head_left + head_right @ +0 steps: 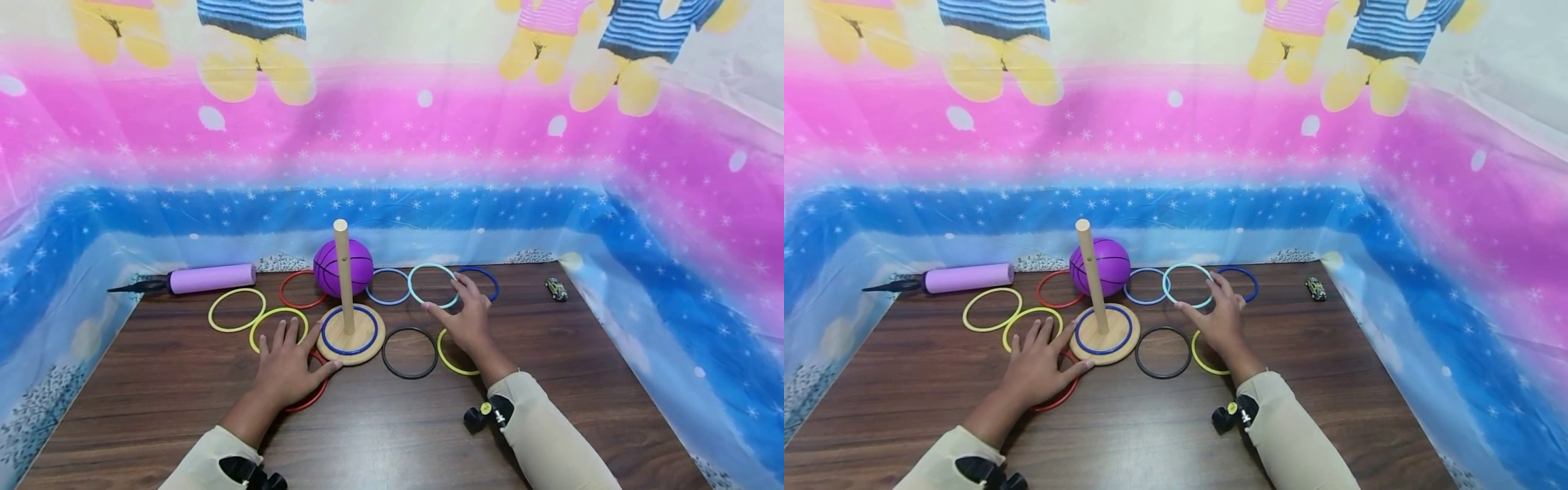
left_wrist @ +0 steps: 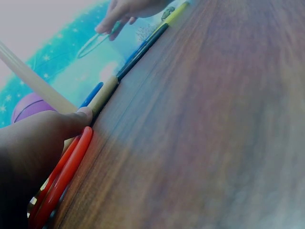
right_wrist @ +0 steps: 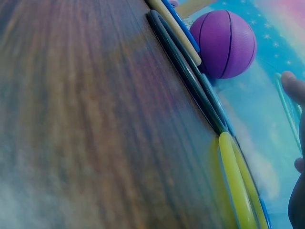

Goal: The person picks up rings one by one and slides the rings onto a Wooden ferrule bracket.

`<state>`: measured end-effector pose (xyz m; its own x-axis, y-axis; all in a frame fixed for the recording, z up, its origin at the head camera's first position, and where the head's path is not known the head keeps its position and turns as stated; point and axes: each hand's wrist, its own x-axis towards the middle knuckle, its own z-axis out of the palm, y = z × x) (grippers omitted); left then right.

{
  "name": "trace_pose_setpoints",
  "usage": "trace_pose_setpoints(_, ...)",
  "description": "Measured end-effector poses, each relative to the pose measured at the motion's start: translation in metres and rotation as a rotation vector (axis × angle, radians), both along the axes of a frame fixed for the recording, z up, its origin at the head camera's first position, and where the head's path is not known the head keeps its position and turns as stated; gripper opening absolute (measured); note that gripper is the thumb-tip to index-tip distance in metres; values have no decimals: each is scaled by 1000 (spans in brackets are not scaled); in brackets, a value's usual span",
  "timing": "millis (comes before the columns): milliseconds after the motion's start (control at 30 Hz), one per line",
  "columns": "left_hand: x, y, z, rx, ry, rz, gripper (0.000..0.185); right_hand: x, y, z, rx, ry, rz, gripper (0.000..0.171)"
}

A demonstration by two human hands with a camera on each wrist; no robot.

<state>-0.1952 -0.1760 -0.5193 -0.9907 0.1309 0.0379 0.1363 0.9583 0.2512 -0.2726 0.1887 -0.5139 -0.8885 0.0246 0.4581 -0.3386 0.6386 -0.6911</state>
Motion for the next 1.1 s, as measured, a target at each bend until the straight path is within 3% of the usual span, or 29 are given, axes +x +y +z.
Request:
trace_pose_setpoints(267,2,1,3,17,3,1,98,2,-1,6,-26,86,53,82)
trace_pose_setpoints(500,2,0,2,13,-3,2,97,6,-3,12,-23,72,87,83)
trace_pose_setpoints(800,4,1,3,18,-17,6,98,10,-10,22,16,119,123,85)
trace_pose_setpoints(1100,2,1,4,19,-18,9,98,13,-24,34,-38,205,161,85)
